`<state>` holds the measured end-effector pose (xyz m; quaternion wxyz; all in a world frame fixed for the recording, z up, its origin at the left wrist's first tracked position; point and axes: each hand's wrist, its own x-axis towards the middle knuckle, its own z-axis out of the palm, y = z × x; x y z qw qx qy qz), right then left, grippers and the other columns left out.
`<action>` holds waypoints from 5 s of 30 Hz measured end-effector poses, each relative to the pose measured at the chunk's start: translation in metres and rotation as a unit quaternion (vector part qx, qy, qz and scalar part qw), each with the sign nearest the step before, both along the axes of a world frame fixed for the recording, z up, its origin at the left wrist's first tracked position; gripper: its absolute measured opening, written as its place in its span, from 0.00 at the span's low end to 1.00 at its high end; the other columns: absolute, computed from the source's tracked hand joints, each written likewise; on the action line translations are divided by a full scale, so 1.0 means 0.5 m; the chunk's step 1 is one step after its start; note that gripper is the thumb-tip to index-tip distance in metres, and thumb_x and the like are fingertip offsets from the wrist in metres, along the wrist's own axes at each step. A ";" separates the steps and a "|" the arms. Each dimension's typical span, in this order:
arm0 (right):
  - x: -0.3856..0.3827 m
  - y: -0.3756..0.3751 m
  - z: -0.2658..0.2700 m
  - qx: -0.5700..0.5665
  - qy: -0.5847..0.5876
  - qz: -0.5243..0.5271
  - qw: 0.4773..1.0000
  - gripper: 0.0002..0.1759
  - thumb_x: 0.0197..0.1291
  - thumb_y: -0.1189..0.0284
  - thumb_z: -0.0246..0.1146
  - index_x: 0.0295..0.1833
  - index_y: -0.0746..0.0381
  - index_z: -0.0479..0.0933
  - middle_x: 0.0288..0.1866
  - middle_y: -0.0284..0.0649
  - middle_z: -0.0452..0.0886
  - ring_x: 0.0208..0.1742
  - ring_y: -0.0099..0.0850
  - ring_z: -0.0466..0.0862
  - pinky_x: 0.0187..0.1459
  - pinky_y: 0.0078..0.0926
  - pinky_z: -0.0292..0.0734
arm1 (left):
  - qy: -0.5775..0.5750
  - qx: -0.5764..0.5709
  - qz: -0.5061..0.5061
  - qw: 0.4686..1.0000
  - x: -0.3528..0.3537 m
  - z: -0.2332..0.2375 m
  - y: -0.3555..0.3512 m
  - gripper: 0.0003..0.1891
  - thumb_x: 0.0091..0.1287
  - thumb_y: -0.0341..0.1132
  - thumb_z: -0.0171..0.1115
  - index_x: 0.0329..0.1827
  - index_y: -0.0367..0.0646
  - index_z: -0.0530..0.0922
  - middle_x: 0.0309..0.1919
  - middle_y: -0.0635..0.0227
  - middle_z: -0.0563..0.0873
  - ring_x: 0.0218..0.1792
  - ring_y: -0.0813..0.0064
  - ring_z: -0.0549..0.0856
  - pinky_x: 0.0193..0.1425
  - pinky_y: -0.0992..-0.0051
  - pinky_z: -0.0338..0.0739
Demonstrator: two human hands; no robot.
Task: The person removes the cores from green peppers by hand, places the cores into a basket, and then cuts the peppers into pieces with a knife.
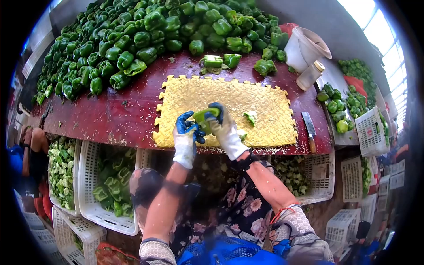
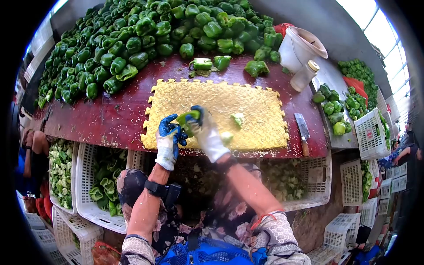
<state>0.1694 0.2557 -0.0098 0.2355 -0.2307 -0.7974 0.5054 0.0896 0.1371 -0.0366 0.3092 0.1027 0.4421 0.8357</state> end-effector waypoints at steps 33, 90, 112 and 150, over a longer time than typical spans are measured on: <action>0.355 0.388 0.173 0.262 -0.344 -0.140 0.891 0.39 0.62 0.50 0.62 0.74 0.56 0.62 0.72 0.58 0.66 0.72 0.52 0.68 0.71 0.44 0.65 | 0.427 -0.287 0.055 0.856 0.072 -0.006 0.119 0.12 0.67 0.29 0.64 0.53 0.39 0.80 0.44 0.62 0.82 0.42 0.70 0.83 0.52 0.71 0.78; -0.042 0.107 0.099 0.036 -0.008 0.068 0.997 0.38 0.57 0.58 0.73 0.70 0.59 0.69 0.59 0.44 0.80 0.57 0.32 0.81 0.58 0.31 0.79 | 0.053 -0.129 0.035 0.990 0.034 -0.033 0.018 0.10 0.66 0.18 0.58 0.46 0.38 0.82 0.38 0.71 0.83 0.33 0.83 0.80 0.38 0.82 0.75; 0.017 0.099 0.047 -0.138 -0.048 0.148 0.978 0.37 0.61 0.66 0.68 0.74 0.59 0.63 0.62 0.44 0.77 0.59 0.35 0.80 0.59 0.33 0.77 | -0.097 -0.045 0.004 0.994 0.052 -0.073 0.050 0.14 0.74 0.37 0.58 0.57 0.41 0.75 0.42 0.65 0.82 0.27 0.72 0.83 0.32 0.71 0.84; 0.062 -0.035 0.008 -0.055 0.166 0.074 0.982 0.24 0.70 0.74 0.54 0.70 0.66 0.63 0.56 0.44 0.76 0.56 0.30 0.76 0.60 0.25 0.71 | 0.458 -0.290 -0.005 0.840 0.020 0.004 0.020 0.29 0.60 0.39 0.72 0.64 0.44 0.73 0.46 0.59 0.86 0.47 0.65 0.86 0.53 0.71 0.79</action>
